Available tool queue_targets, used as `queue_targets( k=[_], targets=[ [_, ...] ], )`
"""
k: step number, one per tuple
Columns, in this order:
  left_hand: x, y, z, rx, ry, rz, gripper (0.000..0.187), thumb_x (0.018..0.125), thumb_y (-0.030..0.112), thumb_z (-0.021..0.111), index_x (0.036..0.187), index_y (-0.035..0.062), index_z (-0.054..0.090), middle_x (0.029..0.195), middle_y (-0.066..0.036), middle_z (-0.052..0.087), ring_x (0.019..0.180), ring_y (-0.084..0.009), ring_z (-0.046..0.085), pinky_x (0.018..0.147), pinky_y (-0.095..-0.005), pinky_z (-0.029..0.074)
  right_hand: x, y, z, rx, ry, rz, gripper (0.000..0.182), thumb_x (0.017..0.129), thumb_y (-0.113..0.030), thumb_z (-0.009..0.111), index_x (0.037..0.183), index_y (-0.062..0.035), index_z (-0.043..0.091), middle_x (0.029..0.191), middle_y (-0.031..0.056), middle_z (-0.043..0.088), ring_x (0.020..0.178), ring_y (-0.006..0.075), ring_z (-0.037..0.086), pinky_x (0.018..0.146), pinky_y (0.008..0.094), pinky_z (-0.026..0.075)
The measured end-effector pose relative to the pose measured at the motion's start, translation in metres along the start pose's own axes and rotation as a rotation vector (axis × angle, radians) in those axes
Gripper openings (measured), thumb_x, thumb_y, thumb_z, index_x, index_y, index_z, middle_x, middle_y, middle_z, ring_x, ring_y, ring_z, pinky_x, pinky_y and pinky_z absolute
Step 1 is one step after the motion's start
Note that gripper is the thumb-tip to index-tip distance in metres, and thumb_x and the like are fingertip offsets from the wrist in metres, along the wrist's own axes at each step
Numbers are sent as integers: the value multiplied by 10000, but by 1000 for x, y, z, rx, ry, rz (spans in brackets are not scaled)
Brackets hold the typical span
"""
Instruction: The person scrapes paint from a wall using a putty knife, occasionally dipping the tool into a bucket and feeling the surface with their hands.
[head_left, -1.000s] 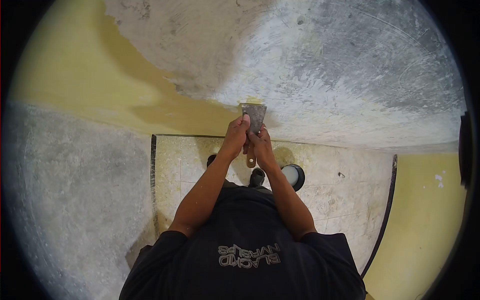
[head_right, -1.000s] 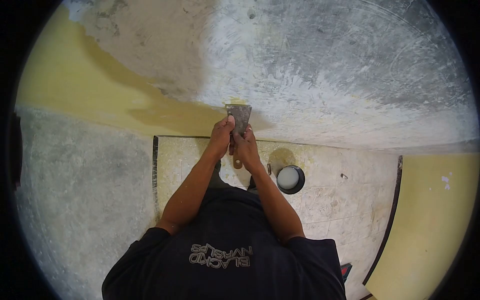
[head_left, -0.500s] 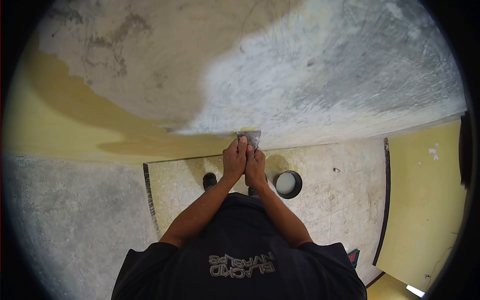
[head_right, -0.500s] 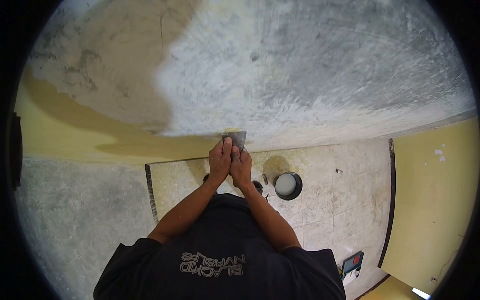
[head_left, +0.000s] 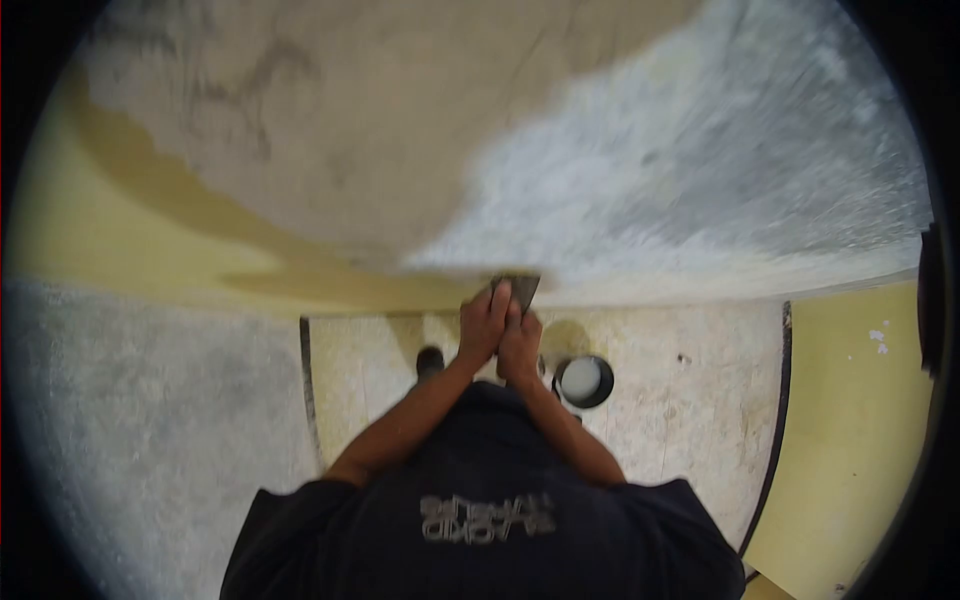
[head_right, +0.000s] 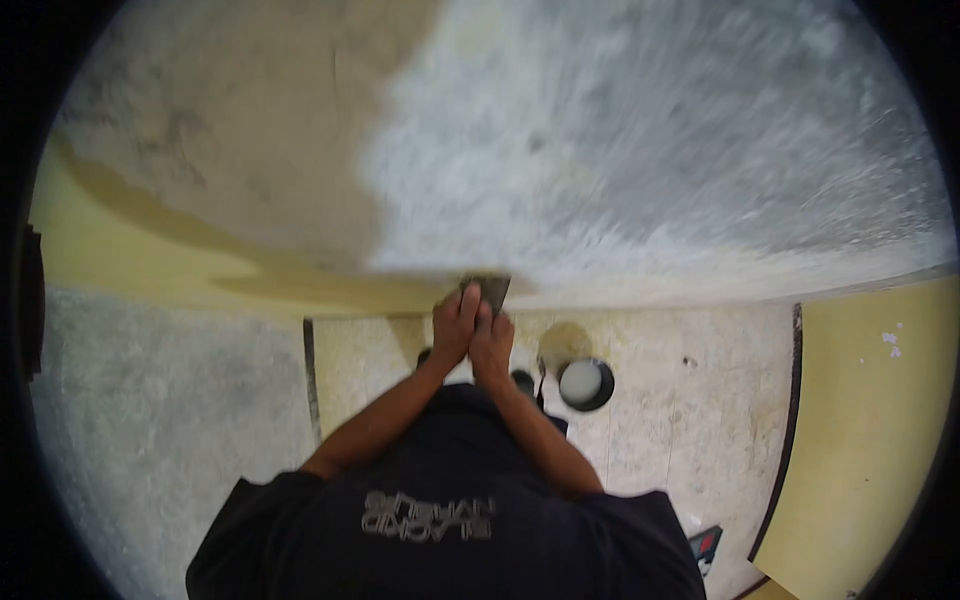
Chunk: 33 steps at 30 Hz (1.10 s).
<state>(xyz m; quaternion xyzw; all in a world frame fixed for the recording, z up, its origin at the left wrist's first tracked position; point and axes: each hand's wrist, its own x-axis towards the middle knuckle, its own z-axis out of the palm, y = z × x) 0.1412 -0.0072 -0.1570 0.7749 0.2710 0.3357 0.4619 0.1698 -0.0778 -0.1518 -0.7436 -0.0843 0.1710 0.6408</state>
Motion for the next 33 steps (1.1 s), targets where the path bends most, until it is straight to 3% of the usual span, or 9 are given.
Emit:
queue_targets(
  k=[1, 3, 5, 7, 8, 12, 17, 22, 33],
  targets=[
    [-1, -11, 1, 111, -14, 147, 360, 975, 301, 543, 768, 11, 599, 589, -74, 583, 519, -133, 497, 501, -322, 401, -1, -1, -2, -125, 5, -61, 313, 972, -178, 489, 828, 75, 604, 685, 207, 619, 621, 272, 587, 580, 417, 450],
    [0, 11, -6, -313, -103, -332, 392, 978, 323, 534, 749, 10, 590, 576, -64, 555, 527, -119, 472, 503, -323, 395, 2, 4, -7, -212, -18, -70, 316, 968, -183, 500, 808, 71, 598, 681, 242, 603, 592, 307, 574, 557, 425, 439],
    [1, 19, -3, -313, -60, -332, 402, 978, 327, 534, 735, 10, 582, 570, -59, 539, 533, -109, 459, 503, -319, 390, 4, 0, -7, -107, -34, -100, 301, 963, -178, 512, 806, 65, 592, 665, 212, 606, 577, 267, 568, 538, 417, 426],
    [-1, 23, -3, -306, -30, -336, 412, 977, 331, 533, 721, 11, 574, 565, -54, 523, 540, -99, 445, 503, -315, 386, 0, -6, -11, 371, -146, 287, 276, 954, -155, 516, 810, 70, 585, 658, 195, 606, 588, 232, 567, 538, 399, 423],
    [0, 22, -5, -273, -54, -340, 417, 977, 332, 536, 711, 13, 568, 565, -43, 517, 548, -89, 435, 505, -307, 383, -2, -4, -8, 343, -134, 194, 370, 993, -234, 495, 756, 36, 586, 652, 44, 577, 614, 76, 515, 493, 275, 410],
    [2, 22, -5, -275, -43, -273, 414, 990, 331, 519, 698, 38, 543, 567, 24, 462, 565, -59, 384, 488, -292, 334, 3, 6, -12, -157, -83, -13, 298, 993, -187, 471, 811, 13, 596, 631, 50, 570, 583, 116, 560, 515, 282, 417],
    [5, 36, -8, -315, -30, -321, 410, 986, 318, 531, 685, 40, 537, 563, 24, 463, 566, -53, 385, 490, -290, 337, 1, -2, -8, 285, -164, 262, 302, 991, -180, 474, 783, 12, 577, 609, 53, 562, 563, 141, 559, 501, 321, 414],
    [8, 31, -9, -355, -59, -294, 390, 976, 291, 557, 683, 34, 551, 571, 39, 475, 557, -50, 400, 489, -280, 347, 8, 4, -6, -134, 20, -252, 300, 982, -223, 521, 820, 18, 597, 622, 51, 578, 542, 120, 521, 483, 313, 396],
    [-1, 13, 2, -307, 3, -438, 392, 955, 298, 548, 713, -9, 576, 569, -66, 519, 546, -131, 452, 520, -341, 386, 22, 23, -7, 243, -187, -7, 394, 978, -328, 554, 758, -4, 602, 603, -14, 528, 581, 62, 453, 486, 256, 370]
  ],
)
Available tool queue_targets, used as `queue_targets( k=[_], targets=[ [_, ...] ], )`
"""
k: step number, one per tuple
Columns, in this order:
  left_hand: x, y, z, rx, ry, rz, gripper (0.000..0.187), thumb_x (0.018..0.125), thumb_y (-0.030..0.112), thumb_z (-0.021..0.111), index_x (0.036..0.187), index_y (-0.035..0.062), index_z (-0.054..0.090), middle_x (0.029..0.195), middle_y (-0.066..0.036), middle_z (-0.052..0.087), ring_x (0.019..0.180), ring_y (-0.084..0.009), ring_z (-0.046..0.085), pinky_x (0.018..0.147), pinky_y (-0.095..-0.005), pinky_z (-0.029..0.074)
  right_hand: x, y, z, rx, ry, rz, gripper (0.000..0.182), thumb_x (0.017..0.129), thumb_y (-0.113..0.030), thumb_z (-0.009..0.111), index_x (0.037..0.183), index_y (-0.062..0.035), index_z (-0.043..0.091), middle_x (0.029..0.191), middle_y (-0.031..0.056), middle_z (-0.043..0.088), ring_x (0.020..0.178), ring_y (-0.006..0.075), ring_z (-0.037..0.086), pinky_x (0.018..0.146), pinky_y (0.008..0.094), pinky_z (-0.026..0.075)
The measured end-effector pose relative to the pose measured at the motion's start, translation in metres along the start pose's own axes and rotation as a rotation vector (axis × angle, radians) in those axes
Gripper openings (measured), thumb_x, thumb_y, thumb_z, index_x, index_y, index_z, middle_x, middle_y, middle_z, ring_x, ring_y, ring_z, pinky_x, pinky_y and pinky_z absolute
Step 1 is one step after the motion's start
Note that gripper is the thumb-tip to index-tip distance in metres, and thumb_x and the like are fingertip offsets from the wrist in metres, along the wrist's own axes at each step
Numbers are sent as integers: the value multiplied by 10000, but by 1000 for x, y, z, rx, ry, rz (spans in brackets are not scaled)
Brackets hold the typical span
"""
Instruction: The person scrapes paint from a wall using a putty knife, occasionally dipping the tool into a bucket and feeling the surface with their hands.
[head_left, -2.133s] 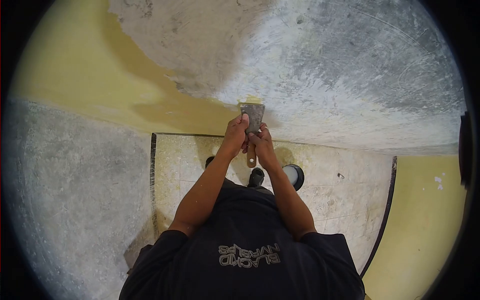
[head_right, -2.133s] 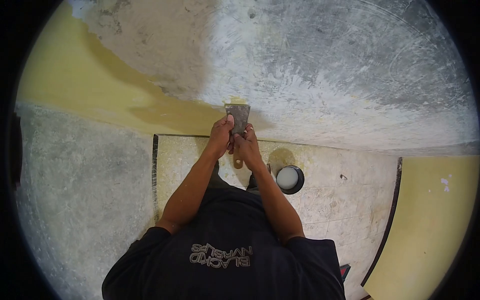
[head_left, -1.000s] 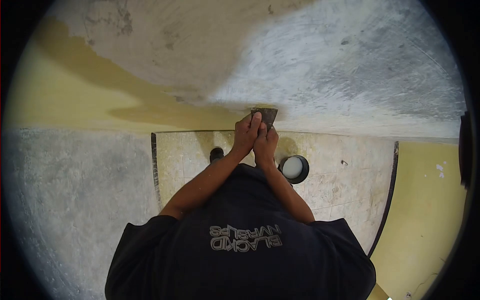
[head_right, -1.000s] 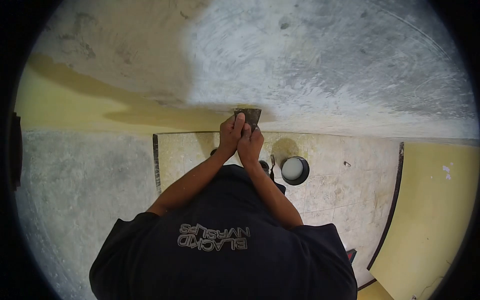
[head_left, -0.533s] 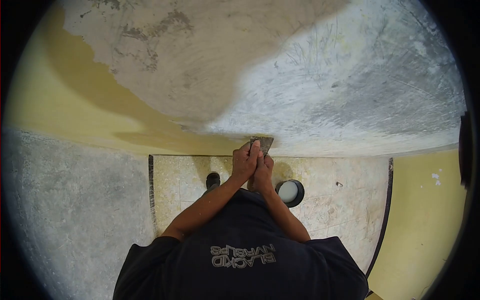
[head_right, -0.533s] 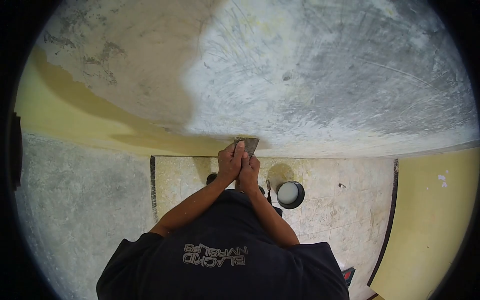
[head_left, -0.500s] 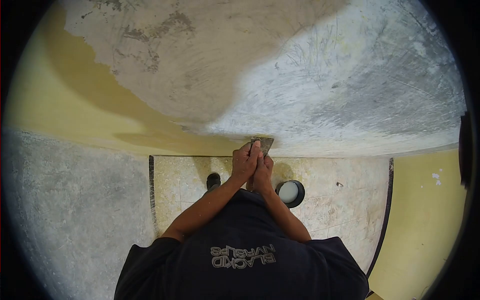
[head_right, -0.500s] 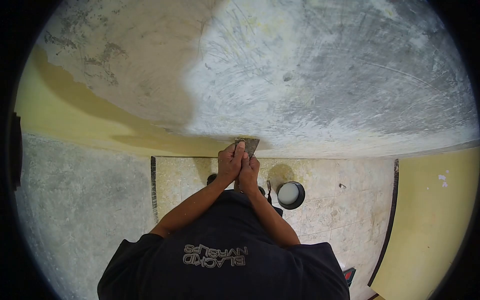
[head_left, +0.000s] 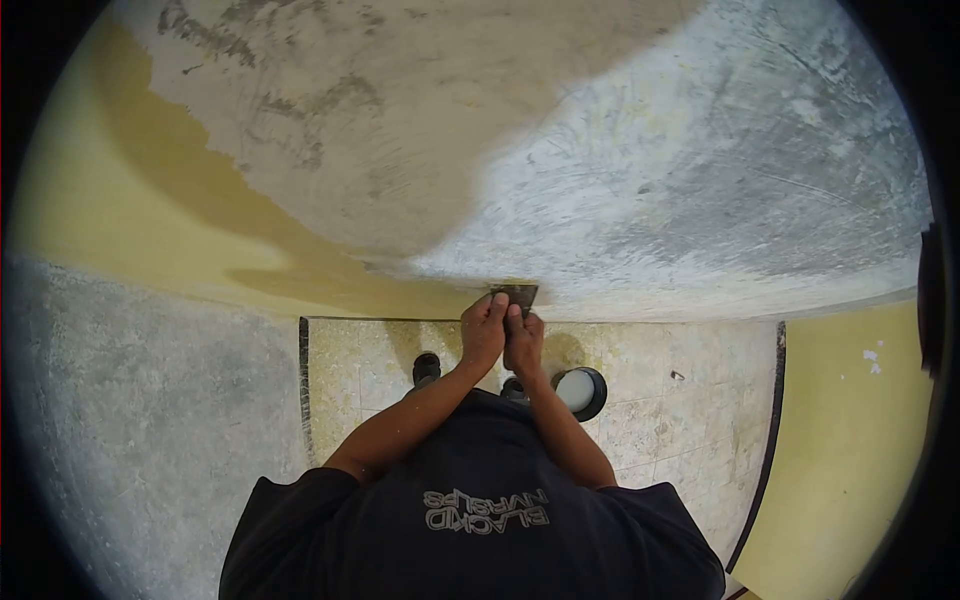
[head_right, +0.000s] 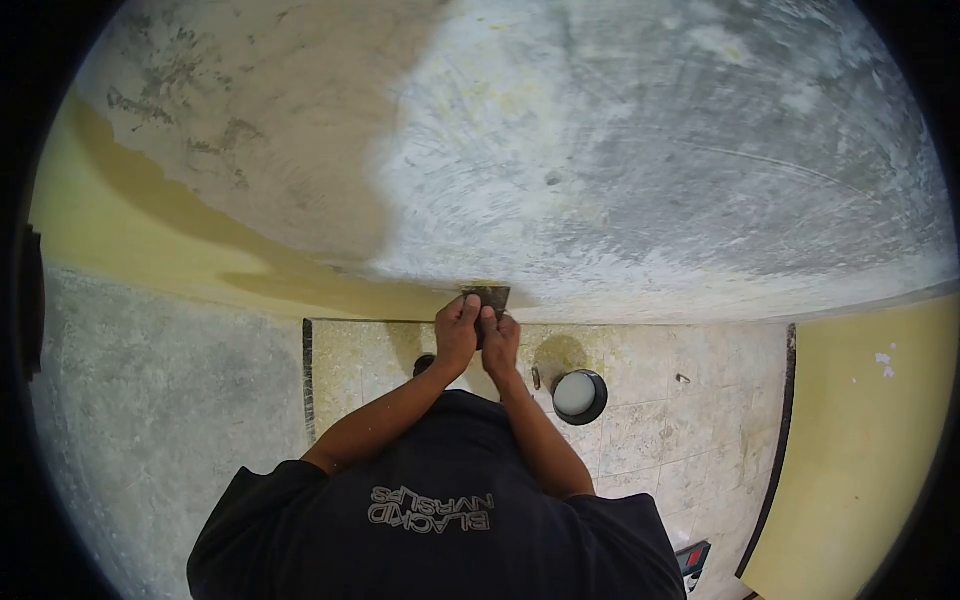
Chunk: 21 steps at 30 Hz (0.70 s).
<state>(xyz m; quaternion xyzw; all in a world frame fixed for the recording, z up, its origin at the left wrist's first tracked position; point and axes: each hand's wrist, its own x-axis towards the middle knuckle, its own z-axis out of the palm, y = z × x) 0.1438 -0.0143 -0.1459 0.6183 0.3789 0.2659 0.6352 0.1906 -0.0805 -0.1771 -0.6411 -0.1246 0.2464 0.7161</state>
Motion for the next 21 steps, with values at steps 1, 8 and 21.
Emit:
queue_targets(
  k=[1, 8, 21],
  targets=[
    [-2, -1, -2, 91, 56, 51, 404, 953, 305, 547, 705, -13, 565, 567, -84, 512, 546, -144, 446, 523, -348, 384, -2, -1, 1, -11, 10, 34, 393, 981, -323, 546, 767, 2, 603, 609, -12, 532, 580, 67, 453, 486, 258, 368],
    [6, 7, -4, 199, 49, 29, 361, 922, 262, 588, 705, -26, 575, 570, -142, 546, 508, -207, 482, 518, -377, 402, 0, -1, 12, -102, 46, -121, 424, 994, -319, 519, 714, -4, 556, 586, -14, 499, 574, 74, 427, 479, 292, 340],
    [2, 10, 1, 188, 93, 59, 321, 913, 239, 598, 738, -27, 631, 588, -130, 589, 524, -191, 513, 536, -363, 421, 1, -4, 8, -220, 98, -202, 491, 982, -367, 523, 636, -21, 555, 522, -12, 486, 497, 98, 403, 429, 329, 323]
  ],
)
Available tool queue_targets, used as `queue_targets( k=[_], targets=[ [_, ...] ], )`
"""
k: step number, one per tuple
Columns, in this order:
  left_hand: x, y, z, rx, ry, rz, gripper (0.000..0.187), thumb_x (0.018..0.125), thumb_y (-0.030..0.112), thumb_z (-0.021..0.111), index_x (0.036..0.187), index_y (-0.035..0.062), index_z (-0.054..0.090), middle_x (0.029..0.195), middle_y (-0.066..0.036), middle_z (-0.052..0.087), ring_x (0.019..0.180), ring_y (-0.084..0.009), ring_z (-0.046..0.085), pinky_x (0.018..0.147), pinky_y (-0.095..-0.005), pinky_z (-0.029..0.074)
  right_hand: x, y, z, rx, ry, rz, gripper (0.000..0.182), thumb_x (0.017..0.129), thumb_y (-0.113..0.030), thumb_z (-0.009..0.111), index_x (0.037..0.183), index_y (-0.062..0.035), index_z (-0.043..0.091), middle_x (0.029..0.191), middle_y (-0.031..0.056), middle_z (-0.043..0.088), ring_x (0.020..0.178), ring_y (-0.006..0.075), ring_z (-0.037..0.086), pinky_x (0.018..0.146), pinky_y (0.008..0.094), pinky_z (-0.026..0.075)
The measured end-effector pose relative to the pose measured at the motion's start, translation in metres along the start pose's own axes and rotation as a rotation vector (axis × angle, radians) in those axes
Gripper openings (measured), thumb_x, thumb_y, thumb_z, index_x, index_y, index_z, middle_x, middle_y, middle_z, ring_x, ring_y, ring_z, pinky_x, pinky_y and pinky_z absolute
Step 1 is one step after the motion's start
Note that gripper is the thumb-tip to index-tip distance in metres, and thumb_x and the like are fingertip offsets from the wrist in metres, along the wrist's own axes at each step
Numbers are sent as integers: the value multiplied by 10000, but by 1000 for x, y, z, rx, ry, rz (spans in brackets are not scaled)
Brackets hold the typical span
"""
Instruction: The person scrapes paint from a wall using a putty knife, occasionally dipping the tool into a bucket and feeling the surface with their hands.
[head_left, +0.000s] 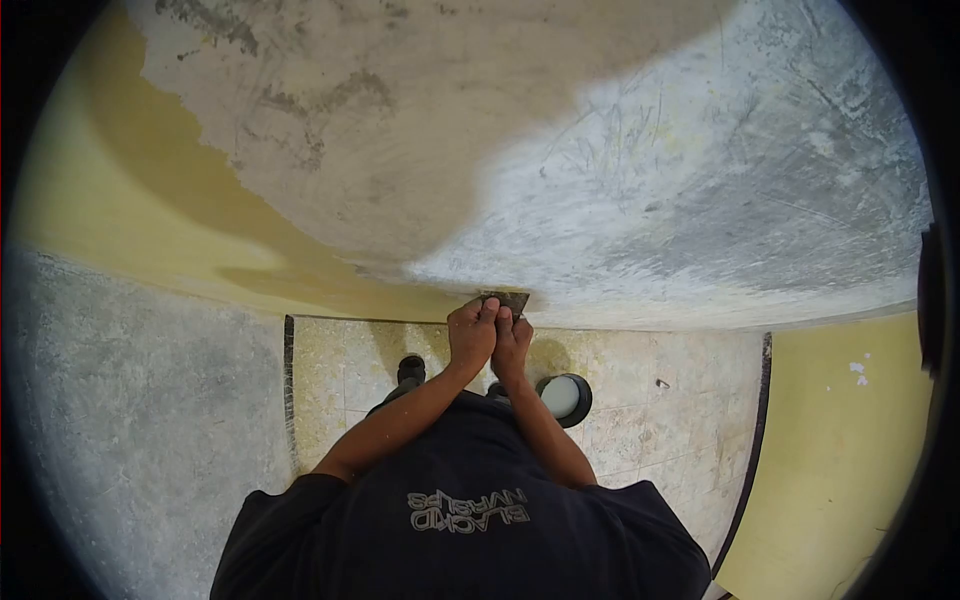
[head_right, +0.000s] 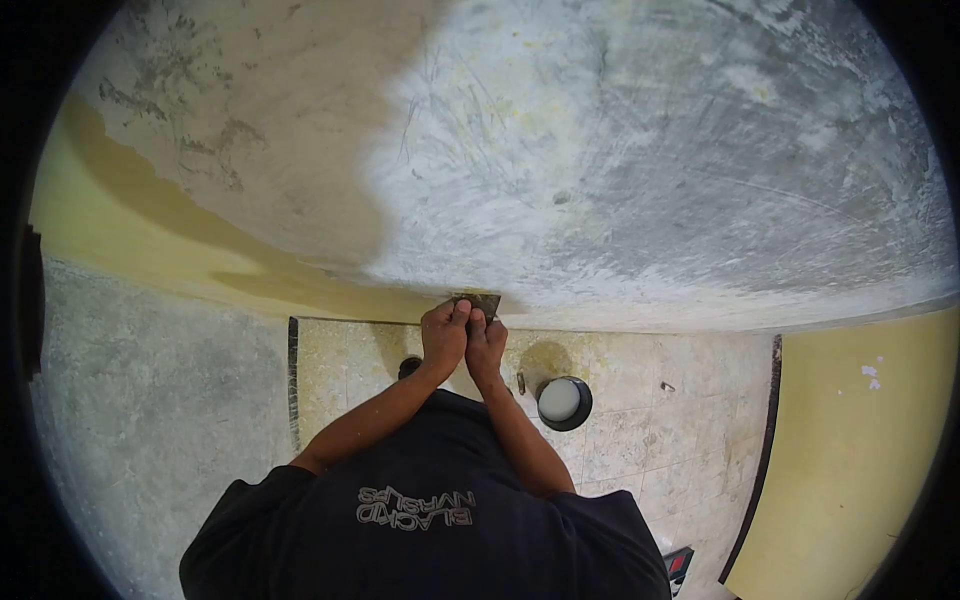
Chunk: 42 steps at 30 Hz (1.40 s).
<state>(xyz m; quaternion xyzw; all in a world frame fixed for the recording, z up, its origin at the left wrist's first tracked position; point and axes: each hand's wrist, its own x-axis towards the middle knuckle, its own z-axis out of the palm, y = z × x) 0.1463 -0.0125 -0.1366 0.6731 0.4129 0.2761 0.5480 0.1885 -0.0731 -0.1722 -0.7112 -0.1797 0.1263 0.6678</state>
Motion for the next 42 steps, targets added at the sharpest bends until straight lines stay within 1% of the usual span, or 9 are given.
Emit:
queue_targets(
  k=[7, 8, 11, 21, 23, 27, 29, 32, 42],
  targets=[
    [-1, 27, -8, -16, 17, 14, 320, 917, 232, 592, 729, -24, 632, 554, -125, 561, 513, -155, 474, 521, -357, 409, -4, -12, 4, 94, -46, 160, 444, 998, -335, 509, 748, 24, 581, 605, 2, 526, 608, 86, 445, 499, 309, 369],
    [0, 20, -9, 29, -11, -41, 321, 895, 267, 617, 752, -15, 670, 661, -194, 645, 575, -296, 630, 562, -399, 467, -5, -12, 4, 178, -55, 207, 458, 1001, -350, 501, 744, 23, 571, 619, -2, 531, 607, 80, 446, 496, 303, 366],
    [0, 28, -14, 108, -43, -81, 319, 898, 265, 616, 753, -14, 674, 657, -191, 648, 576, -293, 631, 570, -392, 475, -10, -24, 10, 396, -34, 351, 462, 998, -358, 506, 746, 25, 560, 634, 4, 547, 602, 83, 452, 494, 303, 369],
    [1, 29, -15, 54, -55, -46, 334, 889, 277, 592, 746, -14, 671, 643, -189, 636, 579, -333, 616, 583, -411, 473, -9, -23, 8, 11, 33, 137, 407, 1003, -351, 498, 772, -27, 588, 687, 20, 586, 623, 90, 496, 526, 283, 405],
    [-2, 34, -14, 58, -43, -49, 340, 887, 286, 597, 739, -12, 667, 644, -194, 634, 586, -343, 618, 585, -416, 474, -11, -32, 9, 431, -29, 359, 374, 1011, -326, 486, 826, -20, 596, 731, 38, 616, 644, 98, 523, 543, 283, 416],
    [0, 32, -17, 185, 21, 35, 344, 882, 310, 602, 727, 10, 666, 656, -203, 635, 619, -384, 625, 593, -445, 483, -16, -31, 21, 641, 7, 436, 344, 1017, -301, 482, 857, -16, 591, 746, 31, 617, 645, 92, 526, 549, 270, 419],
    [1, 31, -19, 234, 32, 89, 343, 882, 321, 599, 725, 25, 670, 664, -201, 640, 628, -395, 626, 595, -459, 485, -5, -5, 19, 190, -61, 103, 286, 946, -322, 559, 980, -39, 574, 801, 80, 621, 697, 199, 546, 578, 346, 429],
    [-6, 30, -20, 310, 47, 134, 342, 880, 343, 594, 721, 52, 675, 671, -194, 648, 637, -404, 629, 597, -484, 488, -6, 29, 11, -499, -160, -368, 447, 841, -354, 673, 1165, -72, 548, 884, 152, 628, 775, 361, 577, 622, 459, 443],
    [11, 32, -29, 529, 4, 378, 356, 884, 362, 562, 691, 78, 657, 647, -179, 648, 629, -392, 637, 594, -495, 500, -11, -23, 30, -278, -89, -238, 335, 904, -276, 584, 1134, -34, 550, 939, 182, 614, 825, 363, 570, 684, 437, 452]
  ],
)
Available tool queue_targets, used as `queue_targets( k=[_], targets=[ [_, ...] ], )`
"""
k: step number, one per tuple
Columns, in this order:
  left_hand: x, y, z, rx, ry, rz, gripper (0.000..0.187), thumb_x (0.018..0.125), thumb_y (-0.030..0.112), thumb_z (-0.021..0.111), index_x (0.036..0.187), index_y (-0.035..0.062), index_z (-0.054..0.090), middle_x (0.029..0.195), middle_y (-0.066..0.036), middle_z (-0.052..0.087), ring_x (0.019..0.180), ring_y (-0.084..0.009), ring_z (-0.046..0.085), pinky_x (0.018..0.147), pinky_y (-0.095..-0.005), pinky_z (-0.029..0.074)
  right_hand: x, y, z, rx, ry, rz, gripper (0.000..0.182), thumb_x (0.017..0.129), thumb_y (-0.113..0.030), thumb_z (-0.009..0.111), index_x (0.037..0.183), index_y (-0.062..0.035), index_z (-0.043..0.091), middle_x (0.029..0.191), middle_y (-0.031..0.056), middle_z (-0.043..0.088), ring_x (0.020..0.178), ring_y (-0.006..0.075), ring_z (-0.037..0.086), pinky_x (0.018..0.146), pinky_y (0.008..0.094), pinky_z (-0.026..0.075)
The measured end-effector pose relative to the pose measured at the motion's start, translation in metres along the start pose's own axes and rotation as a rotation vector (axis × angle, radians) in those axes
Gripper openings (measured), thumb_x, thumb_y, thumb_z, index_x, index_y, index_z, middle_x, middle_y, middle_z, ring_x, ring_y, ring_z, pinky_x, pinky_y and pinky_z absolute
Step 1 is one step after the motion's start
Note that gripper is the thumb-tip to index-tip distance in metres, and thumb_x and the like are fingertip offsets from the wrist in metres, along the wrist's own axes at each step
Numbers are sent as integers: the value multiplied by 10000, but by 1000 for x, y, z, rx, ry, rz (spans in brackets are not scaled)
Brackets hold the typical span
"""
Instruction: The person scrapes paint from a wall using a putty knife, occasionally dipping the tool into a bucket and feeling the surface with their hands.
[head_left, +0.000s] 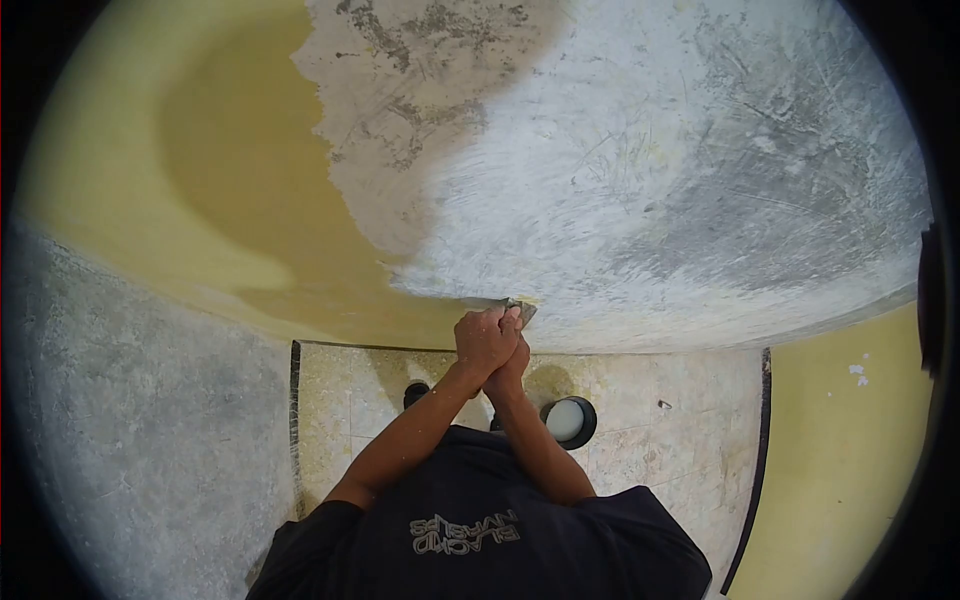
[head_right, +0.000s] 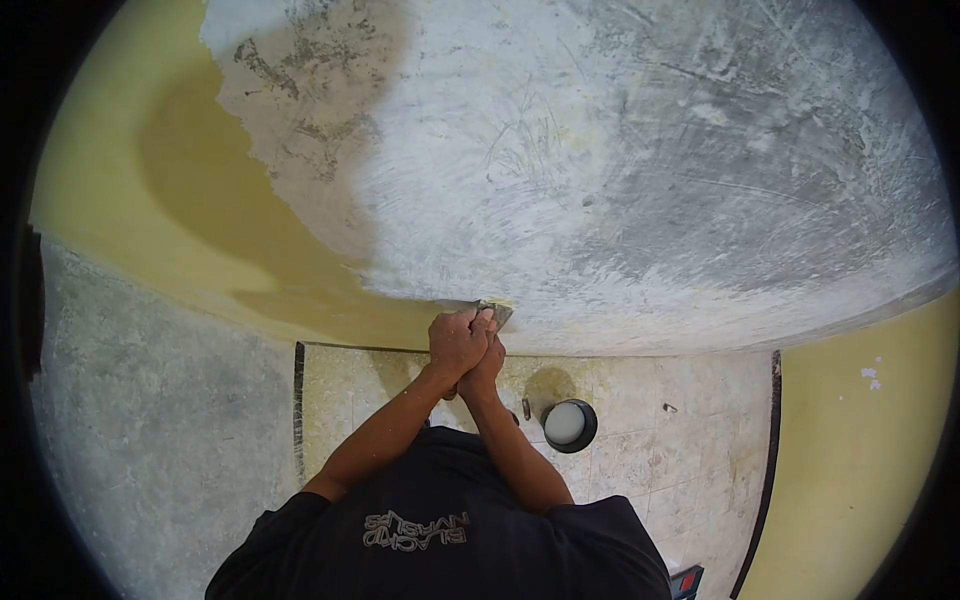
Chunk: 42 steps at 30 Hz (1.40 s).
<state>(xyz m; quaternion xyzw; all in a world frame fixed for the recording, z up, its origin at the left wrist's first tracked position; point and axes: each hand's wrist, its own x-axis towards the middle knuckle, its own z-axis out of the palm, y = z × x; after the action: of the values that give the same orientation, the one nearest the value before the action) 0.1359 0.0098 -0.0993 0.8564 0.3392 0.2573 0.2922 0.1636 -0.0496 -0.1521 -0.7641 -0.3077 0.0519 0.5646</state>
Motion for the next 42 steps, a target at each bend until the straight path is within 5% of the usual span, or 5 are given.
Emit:
queue_targets(
  k=[9, 11, 12, 27, 42],
  targets=[
    [-2, 1, 2, -24, -34, -1, 339, 896, 338, 532, 738, 70, 665, 677, -185, 651, 656, -422, 628, 612, -509, 498, 5, -34, 2, 187, 48, 111, 257, 960, -207, 504, 1106, -1, 552, 989, 209, 602, 870, 365, 564, 739, 416, 460],
    [4, 2, -1, -171, -100, -30, 356, 905, 349, 524, 750, 58, 659, 694, -190, 652, 671, -429, 624, 624, -510, 494, 4, -5, 0, 814, 308, 373, 359, 1017, -302, 485, 845, -10, 602, 726, 24, 607, 649, 82, 523, 547, 258, 419],
    [3, 3, 1, -327, -171, -76, 374, 914, 359, 517, 762, 45, 652, 711, -196, 652, 687, -436, 620, 636, -510, 489, 4, -8, -10, 724, 256, 373, 383, 1015, -317, 486, 824, -8, 607, 700, 14, 596, 641, 74, 512, 540, 255, 419],
    [-11, -1, 20, -124, 135, -67, 351, 888, 276, 590, 672, 1, 590, 620, -208, 587, 585, -395, 584, 556, -461, 441, 2, 15, -5, 737, 92, 389, 415, 1007, -362, 492, 774, -32, 586, 659, -18, 552, 610, 74, 464, 515, 279, 393],
    [-7, 22, 6, -332, -33, -285, 340, 879, 288, 595, 739, -16, 650, 695, -222, 636, 670, -404, 628, 612, -456, 484, 7, 3, -25, 485, 141, 386, 421, 993, -302, 513, 734, 26, 571, 591, 44, 542, 592, 94, 448, 499, 330, 375]
  ],
)
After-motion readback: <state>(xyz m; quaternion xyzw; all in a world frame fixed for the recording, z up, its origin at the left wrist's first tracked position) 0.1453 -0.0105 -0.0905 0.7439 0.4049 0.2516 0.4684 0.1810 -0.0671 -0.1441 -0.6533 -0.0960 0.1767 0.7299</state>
